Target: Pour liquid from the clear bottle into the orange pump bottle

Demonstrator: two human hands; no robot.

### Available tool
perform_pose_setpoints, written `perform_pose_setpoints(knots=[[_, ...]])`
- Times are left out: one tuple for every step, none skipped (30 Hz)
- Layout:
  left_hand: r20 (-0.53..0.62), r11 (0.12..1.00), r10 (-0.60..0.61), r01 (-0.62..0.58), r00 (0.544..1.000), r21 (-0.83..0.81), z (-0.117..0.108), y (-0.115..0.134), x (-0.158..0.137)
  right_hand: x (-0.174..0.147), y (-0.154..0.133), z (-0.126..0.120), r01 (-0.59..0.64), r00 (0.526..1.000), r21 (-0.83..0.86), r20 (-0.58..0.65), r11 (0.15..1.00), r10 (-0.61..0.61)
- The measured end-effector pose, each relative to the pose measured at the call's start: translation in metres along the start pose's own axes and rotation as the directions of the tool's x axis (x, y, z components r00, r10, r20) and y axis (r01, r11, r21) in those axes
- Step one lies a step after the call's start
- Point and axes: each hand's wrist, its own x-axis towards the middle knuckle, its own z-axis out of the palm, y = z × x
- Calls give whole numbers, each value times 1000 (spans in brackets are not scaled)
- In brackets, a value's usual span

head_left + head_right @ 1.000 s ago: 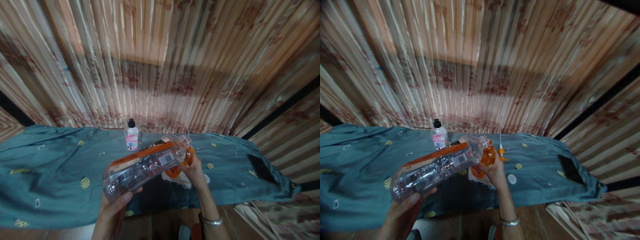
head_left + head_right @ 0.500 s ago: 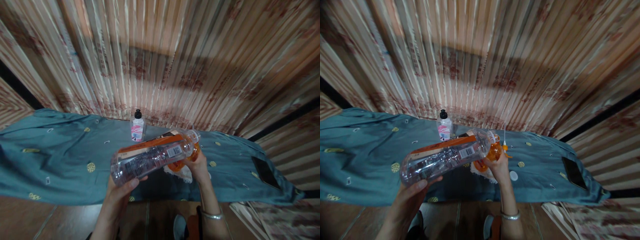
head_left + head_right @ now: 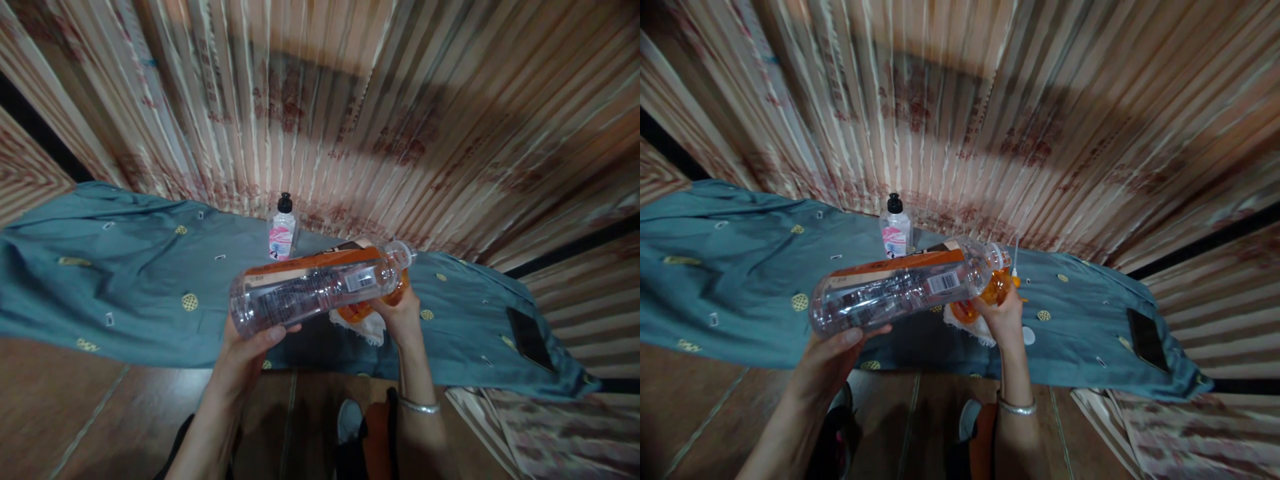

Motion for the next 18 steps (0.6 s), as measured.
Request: perform_pose_setpoints(knots=[[2, 1000, -1, 1, 1000, 0, 0, 0, 0, 0, -1, 0, 0, 1000, -2, -8, 1000, 0], [5, 1000, -1, 1, 1000, -1, -1, -1, 1, 0, -1, -1, -2, 1000, -15, -13, 1000, 2], [12, 1000, 0, 0, 1000, -2, -1, -1, 1, 0, -1, -2, -3, 1000, -30, -18, 1000, 2], [19, 1000, 0, 0, 1000, -4, -2, -1, 2, 0, -1, -2, 0, 1000, -43, -23, 999, -1], [27, 1000, 0, 0, 1000, -7, -2, -1, 2, -1, -1, -3, 6, 1000, -50, -15, 999, -7], [33, 1000, 0, 0, 999, -9, -2, -1, 3, -1, -1, -3, 17, 1000, -48, -6, 999, -18], [37, 1000, -1, 1, 999, -8, -2, -1, 3, -1, -1, -3, 32, 999, -38, 4, 999, -32], [39, 1000, -1, 1, 999, -7, -3, -1, 4, -1, -1, -3, 46, 999, -25, 16, 999, -46], [38, 1000, 3, -2, 999, -7, -3, -1, 4, -1, -2, -4, 57, 998, -14, 27, 998, -57], [36, 1000, 8, -8, 999, -5, -3, -1, 5, -1, -2, -4, 62, 997, -8, 38, 998, -62], [36, 1000, 12, -12, 999, -1, -3, -2, 5, -1, -3, -5, 63, 997, -8, 47, 998, -63], [41, 1000, 13, -13, 999, 2, -3, -2, 5, -1, -3, -6, 64, 996, -14, 58, 998, -63], [46, 1000, 13, -13, 999, 4, -4, -2, 5, -2, -3, -7, 69, 995, -26, 69, 997, -67], [49, 1000, 8, -8, 999, 7, -4, -3, 5, -2, -3, -8, 78, 994, -40, 75, 996, -75], [50, 1000, 2, -2, 999, 8, -5, -3, 5, -2, -1, -9, 90, 993, -53, 75, 995, -86], [48, 1000, -2, 2, 999, 9, -5, -3, 5, -2, 0, -9, 102, 993, -63, 72, 993, -98], [44, 1000, -1, 1, 999, 8, -5, -3, 5, -1, 3, -10, 111, 992, -67, 66, 992, -107], [41, 1000, 3, -3, 999, 8, -5, -3, 4, 0, 6, -9, 113, 992, -65, 58, 991, -110]])
